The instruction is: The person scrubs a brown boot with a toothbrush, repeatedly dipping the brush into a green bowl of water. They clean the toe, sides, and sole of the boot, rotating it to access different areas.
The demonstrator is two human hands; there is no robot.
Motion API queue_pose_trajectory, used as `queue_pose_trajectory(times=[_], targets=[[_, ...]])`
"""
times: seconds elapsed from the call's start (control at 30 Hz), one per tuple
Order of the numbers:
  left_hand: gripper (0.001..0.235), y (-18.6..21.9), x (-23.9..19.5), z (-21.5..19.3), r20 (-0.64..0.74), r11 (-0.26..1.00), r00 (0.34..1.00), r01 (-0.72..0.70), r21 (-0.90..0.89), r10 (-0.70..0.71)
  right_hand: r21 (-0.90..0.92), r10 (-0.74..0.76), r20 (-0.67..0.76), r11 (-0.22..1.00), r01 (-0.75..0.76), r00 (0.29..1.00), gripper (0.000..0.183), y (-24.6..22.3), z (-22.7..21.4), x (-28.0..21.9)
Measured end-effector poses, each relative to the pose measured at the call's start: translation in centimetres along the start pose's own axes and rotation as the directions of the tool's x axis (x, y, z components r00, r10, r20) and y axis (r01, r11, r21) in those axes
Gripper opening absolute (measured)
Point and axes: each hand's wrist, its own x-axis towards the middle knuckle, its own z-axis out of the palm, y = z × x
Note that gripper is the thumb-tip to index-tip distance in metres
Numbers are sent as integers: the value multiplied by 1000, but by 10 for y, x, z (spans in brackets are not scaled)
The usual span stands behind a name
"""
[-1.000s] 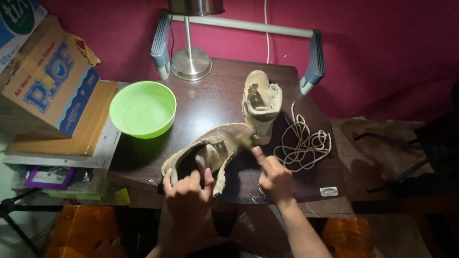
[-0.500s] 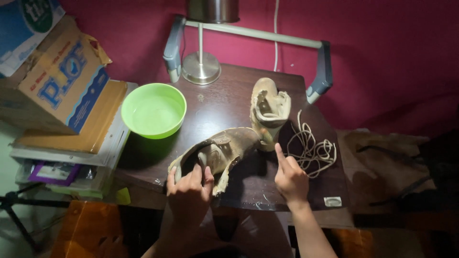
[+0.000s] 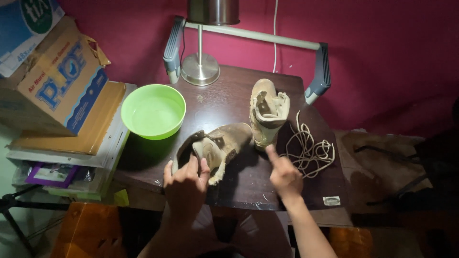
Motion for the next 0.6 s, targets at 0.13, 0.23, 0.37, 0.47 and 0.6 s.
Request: queue_pose_trajectory(times=[0.13,0.23,0.37,0.47,0.6], targets=[[25,-12,6,3,65,997,997,38,-72,-33,-21,-170,-124,985,169,978,83,2,8,-4],[28,-22,9,16,37,995,998,61,-74,-59,103,-222,166,973,207,961,102,-1,6,2],[30,-37,4,33,30,982,982,185,38,-186,-21,-100,153,994,105,983,83,3,6,9],[31,-42,4,37,14,977,977,212,25,-213,-14,-192,151,981,196,970,90,7,35,4],[35,-47,3,38,27,973,973,229,2,-229,-23,-53,-43,998,52,998,76,-9,6,12]])
